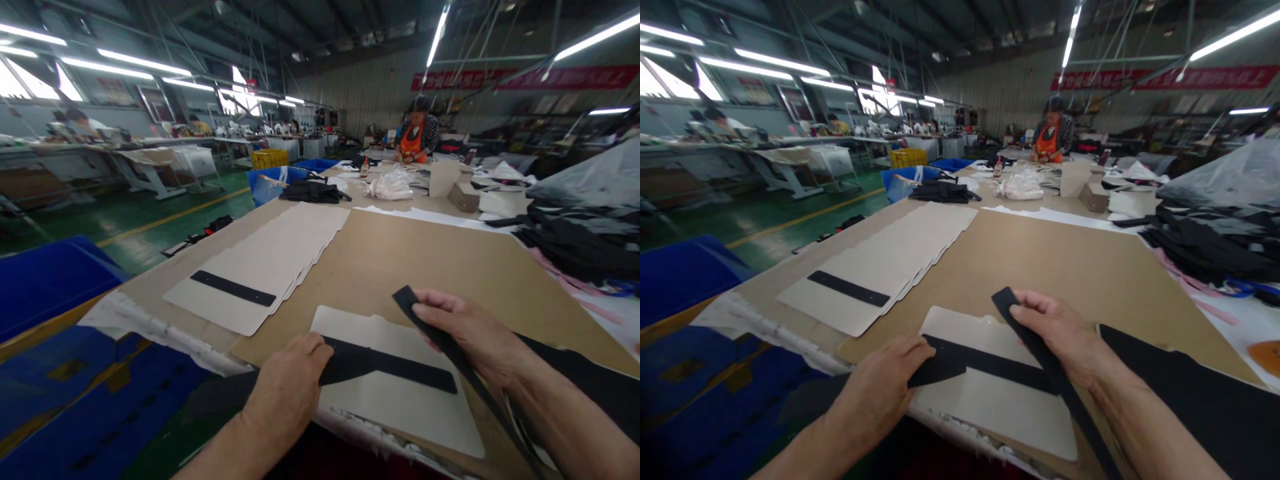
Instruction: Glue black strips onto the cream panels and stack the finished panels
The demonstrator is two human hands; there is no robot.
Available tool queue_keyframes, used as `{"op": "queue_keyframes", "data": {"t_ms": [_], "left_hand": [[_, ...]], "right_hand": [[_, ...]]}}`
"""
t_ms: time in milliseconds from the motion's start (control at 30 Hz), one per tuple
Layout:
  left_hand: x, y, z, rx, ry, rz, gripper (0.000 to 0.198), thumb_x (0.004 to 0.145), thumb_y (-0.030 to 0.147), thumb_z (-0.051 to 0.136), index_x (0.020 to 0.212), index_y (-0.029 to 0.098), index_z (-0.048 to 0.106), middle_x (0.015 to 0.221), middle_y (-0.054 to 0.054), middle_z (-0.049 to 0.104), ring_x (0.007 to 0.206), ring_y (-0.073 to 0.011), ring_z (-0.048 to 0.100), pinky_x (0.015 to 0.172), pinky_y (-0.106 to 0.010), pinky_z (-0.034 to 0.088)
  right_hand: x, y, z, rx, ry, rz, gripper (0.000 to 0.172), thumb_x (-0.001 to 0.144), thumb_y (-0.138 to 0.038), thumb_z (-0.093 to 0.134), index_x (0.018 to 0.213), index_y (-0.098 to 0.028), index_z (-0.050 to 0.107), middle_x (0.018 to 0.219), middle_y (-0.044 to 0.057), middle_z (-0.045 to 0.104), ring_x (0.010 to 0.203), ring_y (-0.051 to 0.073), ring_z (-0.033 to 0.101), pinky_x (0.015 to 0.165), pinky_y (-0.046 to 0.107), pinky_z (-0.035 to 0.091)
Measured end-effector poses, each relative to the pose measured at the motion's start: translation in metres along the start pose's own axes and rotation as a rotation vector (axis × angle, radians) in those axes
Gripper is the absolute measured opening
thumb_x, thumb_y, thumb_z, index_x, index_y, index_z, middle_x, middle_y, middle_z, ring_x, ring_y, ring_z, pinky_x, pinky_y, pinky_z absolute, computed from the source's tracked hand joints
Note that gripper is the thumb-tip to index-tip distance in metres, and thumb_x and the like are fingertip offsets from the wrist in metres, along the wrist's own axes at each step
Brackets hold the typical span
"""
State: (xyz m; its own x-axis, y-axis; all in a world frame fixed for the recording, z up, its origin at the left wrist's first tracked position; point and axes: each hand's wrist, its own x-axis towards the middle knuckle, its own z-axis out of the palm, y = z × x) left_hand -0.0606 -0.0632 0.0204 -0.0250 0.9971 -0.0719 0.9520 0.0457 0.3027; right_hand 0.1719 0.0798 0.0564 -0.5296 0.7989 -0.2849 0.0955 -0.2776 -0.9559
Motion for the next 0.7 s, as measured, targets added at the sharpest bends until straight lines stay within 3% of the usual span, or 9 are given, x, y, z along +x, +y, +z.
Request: {"op": "queue_keyframes", "data": {"t_ms": [133,333,567,700], "left_hand": [[0.017,-0.007,0.024,0.185,0.063,-0.067,0.045,0.086,0.003,0.038,0.121,0.019,0.061,0.137,-0.008,0.052,0.117,-0.0266,0.050,0.099,-0.040,0.048],[0.024,-0.024,0.033,0.130,0.125,-0.006,0.040,0.088,0.008,0.041,0.123,0.016,0.059,0.128,-0.007,0.058,0.113,-0.0250,0.048,0.100,-0.037,0.046],[0.021,-0.029,0.034,0.083,0.109,0.020,0.042,0.083,0.005,0.043,0.120,0.016,0.059,0.125,-0.007,0.059,0.111,-0.0253,0.046,0.099,-0.037,0.046],[0.021,-0.029,0.036,0.070,0.108,0.014,0.043,0.081,0.004,0.042,0.118,0.017,0.060,0.125,-0.006,0.058,0.111,-0.0254,0.046,0.099,-0.037,0.046]], "right_hand": [[0.048,0.010,0.039,-0.195,-0.141,0.033,0.022,0.074,-0.030,0.071,0.091,-0.020,0.062,0.075,-0.001,0.068,0.057,0.012,0.059,0.052,0.023,0.044],[0.097,0.030,0.072,-0.485,-0.195,-0.076,0.019,0.075,-0.025,0.064,0.093,-0.019,0.069,0.066,-0.004,0.062,0.056,0.010,0.052,0.052,0.022,0.039],[0.119,0.047,0.085,-0.755,-0.234,-0.199,0.026,0.075,-0.023,0.065,0.100,-0.019,0.071,0.060,-0.006,0.054,0.056,0.010,0.046,0.053,0.022,0.035],[0.119,0.047,0.090,-0.860,-0.213,-0.214,0.022,0.077,-0.021,0.063,0.097,-0.020,0.071,0.063,-0.004,0.059,0.059,0.011,0.050,0.056,0.023,0.037]]}}
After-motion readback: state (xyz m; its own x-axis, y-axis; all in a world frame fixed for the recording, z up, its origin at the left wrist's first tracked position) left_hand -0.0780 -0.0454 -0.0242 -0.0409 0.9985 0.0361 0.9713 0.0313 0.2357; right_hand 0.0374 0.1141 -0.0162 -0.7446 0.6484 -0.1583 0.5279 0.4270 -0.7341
